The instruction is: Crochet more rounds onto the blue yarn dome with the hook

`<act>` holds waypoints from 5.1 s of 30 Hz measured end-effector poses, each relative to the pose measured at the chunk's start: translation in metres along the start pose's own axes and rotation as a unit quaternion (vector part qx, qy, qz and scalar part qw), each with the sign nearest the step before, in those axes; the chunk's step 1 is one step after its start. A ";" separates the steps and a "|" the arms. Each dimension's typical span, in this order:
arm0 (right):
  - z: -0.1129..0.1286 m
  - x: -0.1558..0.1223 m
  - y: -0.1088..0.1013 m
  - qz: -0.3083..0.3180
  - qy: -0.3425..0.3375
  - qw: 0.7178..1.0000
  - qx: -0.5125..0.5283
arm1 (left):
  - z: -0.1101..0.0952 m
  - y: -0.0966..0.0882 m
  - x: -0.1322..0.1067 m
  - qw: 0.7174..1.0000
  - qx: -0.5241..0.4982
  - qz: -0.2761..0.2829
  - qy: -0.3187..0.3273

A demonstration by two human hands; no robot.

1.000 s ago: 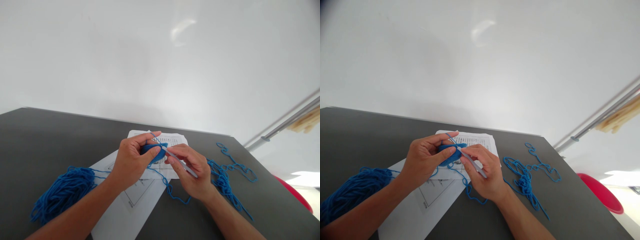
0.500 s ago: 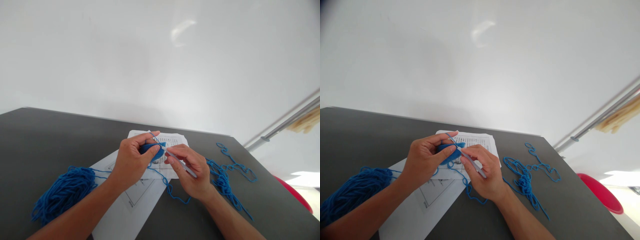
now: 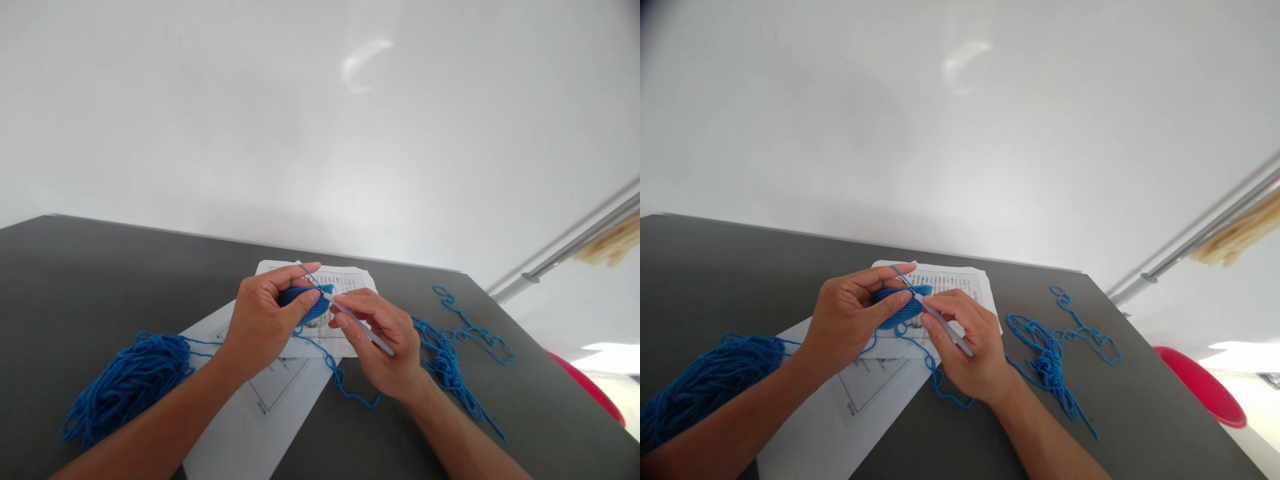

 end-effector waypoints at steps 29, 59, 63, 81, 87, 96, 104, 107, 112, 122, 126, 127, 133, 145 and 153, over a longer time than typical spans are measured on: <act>0.041 -0.010 0.012 -0.046 -0.202 0.930 -0.304 | 0.001 0.008 0.001 0.932 -0.326 0.003 -0.159; 0.030 0.000 -0.010 0.126 -0.220 0.918 -0.304 | 0.005 -0.017 0.015 0.999 -0.005 0.032 -0.021; 0.032 0.001 -0.013 0.140 -0.221 0.922 -0.286 | 0.005 -0.016 0.017 0.998 0.039 0.057 -0.001; -0.021 0.007 -0.024 -0.009 0.173 0.967 0.185 | 0.009 -0.016 0.018 0.991 0.057 0.114 0.027; -0.039 -0.004 0.021 -0.066 0.351 0.827 0.434 | 0.005 -0.007 0.011 0.996 0.052 0.073 0.026; -0.030 -0.009 0.026 -0.122 0.305 0.864 0.381 | -0.001 -0.004 0.003 0.991 0.132 -0.007 0.034; -0.024 -0.016 0.033 -0.116 0.256 0.905 0.319 | -0.007 -0.001 0.000 0.985 0.158 -0.043 0.051; -0.010 -0.019 0.032 -0.105 0.171 0.962 0.183 | -0.005 -0.001 -0.001 0.991 0.115 -0.051 0.039; 0.017 -0.021 0.029 -0.073 -0.018 0.996 -0.054 | 0.006 0.002 -0.002 0.992 -0.106 -0.038 -0.056; 0.036 -0.008 0.011 -0.014 -0.114 0.991 -0.067 | -0.011 0.003 0.000 0.946 -0.295 0.026 -0.131; 0.030 -0.001 0.003 0.009 -0.078 0.996 -0.033 | -0.005 0.002 0.001 0.942 -0.298 0.037 -0.147; 0.027 0.000 0.002 0.014 -0.067 0.997 -0.026 | -0.002 0.002 0.002 0.942 -0.298 0.043 -0.151; 0.012 0.009 -0.008 0.031 -0.019 0.999 0.011 | 0.013 0.001 0.007 0.939 -0.273 0.070 -0.196; 0.009 0.014 -0.022 0.052 -0.010 0.998 0.025 | 0.019 -0.002 0.008 0.935 -0.238 0.125 -0.233; 0.007 0.016 -0.026 0.084 -0.017 0.996 0.015 | 0.022 -0.005 0.009 0.940 -0.200 0.141 -0.238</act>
Point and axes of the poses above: each hand's wrist, its own x-axis towards the middle knuckle, its own y-axis out of the palm, z = x × y, the point moved 6 cm from there along x, towards the middle knuckle, and after that the axes turned 5 degrees about y, right-handed, at the moved point
